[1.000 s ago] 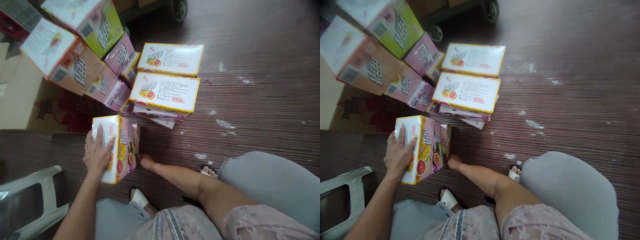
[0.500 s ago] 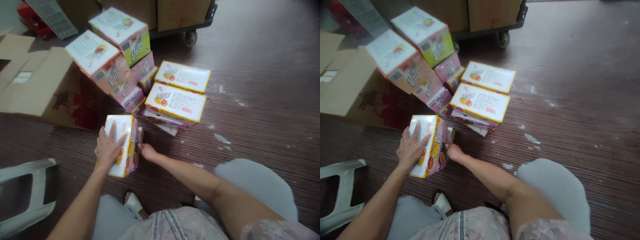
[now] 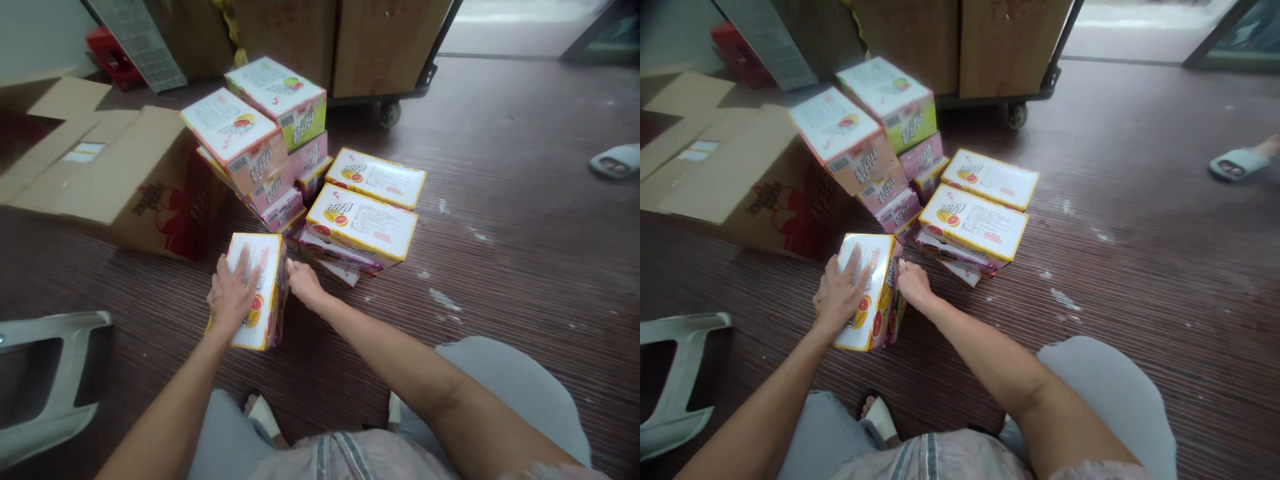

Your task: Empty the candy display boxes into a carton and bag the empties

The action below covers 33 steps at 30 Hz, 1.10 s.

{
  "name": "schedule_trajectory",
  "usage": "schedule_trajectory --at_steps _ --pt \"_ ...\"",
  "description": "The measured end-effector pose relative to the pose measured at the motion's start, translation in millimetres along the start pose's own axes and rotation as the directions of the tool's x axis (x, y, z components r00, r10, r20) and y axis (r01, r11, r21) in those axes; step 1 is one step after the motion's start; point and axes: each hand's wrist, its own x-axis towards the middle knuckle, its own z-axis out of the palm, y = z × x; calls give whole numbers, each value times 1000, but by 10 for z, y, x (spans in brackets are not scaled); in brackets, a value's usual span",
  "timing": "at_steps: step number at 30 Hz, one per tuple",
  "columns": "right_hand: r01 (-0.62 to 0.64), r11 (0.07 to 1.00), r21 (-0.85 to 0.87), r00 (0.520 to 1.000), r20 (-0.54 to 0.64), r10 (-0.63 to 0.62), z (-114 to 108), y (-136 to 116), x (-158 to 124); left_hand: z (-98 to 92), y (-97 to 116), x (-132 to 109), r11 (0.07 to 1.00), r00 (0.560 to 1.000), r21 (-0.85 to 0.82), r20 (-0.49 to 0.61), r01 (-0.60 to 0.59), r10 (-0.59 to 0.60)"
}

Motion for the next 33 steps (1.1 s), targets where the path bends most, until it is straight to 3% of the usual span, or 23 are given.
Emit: schedule_trajectory --at_steps 4,9,13,15,17,19,21,23,25,27,29,31,33 --pt "-10 995 -95 994 107 20 114 -69 -251 1 15 -33 1000 1000 5 0 20 -20" --pt "18 972 -235 972 232 38 275 107 -747 57 25 -86 997 998 63 -35 -40 42" --pt "-11 982 -189 960 272 63 421 236 -1006 85 35 -96 997 998 80 -51 -22 26" --pt "-27 984 -174 963 261 72 430 235 -1065 75 39 -96 997 998 78 -55 -21 25" --pt "-34 974 -223 941 322 107 338 174 -1097 46 47 -95 997 998 73 -54 -22 26" --pt "-44 954 -296 899 406 168 106 78 -1125 3 67 -97 998 999 62 -42 -16 19" --pt "-17 945 -328 872 458 174 -284 3 -1150 -41 100 -103 999 1000 49 -29 -6 7" --pt "35 957 -287 889 447 102 -805 18 -1153 -68 138 -115 999 998 41 -61 -23 26" --pt "8 974 -225 940 334 70 -1386 178 -1116 -67 166 -131 997 989 50 -139 -51 58" --pt "-125 984 -123 984 111 139 -1918 499 -1041 -43 181 -149 996 976 60 -205 -65 76" --pt "-259 965 40 957 -123 262 -2299 937 -942 -14 198 -166 997 968 43 -238 -65 74" --pt "-309 926 215 913 -206 352 -2468 1398 -819 -1 255 -175 995 957 3 -273 -103 100" --pt "-309 887 342 894 -215 394 -2433 1789 -653 -16 394 -161 978 932 -26 -309 -205 187"
